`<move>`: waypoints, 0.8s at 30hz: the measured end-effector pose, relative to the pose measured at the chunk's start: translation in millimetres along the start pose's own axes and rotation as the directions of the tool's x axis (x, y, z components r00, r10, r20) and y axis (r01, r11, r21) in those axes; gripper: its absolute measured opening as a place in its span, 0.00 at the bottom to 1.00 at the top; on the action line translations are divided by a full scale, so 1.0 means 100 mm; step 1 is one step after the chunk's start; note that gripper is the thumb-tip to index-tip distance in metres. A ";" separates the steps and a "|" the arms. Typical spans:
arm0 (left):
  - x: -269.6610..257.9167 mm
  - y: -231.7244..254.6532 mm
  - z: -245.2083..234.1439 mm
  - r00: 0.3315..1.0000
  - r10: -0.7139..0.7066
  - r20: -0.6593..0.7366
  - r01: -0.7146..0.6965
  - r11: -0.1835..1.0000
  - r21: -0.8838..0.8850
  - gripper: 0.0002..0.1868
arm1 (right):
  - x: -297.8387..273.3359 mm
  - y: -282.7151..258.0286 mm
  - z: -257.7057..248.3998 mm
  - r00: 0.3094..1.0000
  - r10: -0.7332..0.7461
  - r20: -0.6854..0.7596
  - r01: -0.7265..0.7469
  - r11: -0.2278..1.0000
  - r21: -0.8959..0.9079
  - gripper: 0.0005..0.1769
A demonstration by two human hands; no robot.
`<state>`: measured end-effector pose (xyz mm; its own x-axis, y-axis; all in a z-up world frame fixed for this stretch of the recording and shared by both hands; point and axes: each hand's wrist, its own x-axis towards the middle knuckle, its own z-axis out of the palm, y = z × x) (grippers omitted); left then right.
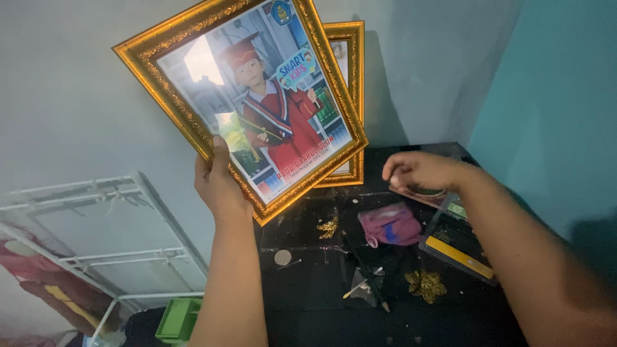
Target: The recorder is seen tidying up and organizing items on a shelf and a couch.
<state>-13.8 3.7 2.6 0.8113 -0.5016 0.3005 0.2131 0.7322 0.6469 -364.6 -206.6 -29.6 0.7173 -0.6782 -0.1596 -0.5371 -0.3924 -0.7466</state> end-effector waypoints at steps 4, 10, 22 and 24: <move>0.01 -0.03 -0.04 0.999 0.029 0.022 -0.028 0.999 -0.045 0.17 | -0.01 0.22 -0.21 0.906 0.122 -0.405 -0.238 0.938 -0.252 0.18; -0.01 0.03 -0.01 0.999 0.010 0.046 -0.005 0.995 -0.103 0.16 | 0.10 0.63 -0.26 0.816 0.270 -0.512 -0.554 0.618 -0.558 0.21; -0.13 0.02 0.15 0.998 0.001 0.058 0.002 0.998 -0.055 0.15 | -0.23 -0.46 -0.05 0.955 -0.030 -0.295 0.018 0.999 -0.044 0.39; -0.19 -0.03 0.18 0.995 -0.002 0.098 0.007 0.998 -0.060 0.16 | -0.41 -0.69 -0.08 0.934 -0.138 -0.328 0.167 0.984 0.061 0.41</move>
<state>-39.9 2.7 7.2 0.7535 -0.5455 0.3669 0.2514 0.7547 0.6060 -360.6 -157.0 33.6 0.5988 -0.7835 0.1661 -0.3815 -0.4614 -0.8010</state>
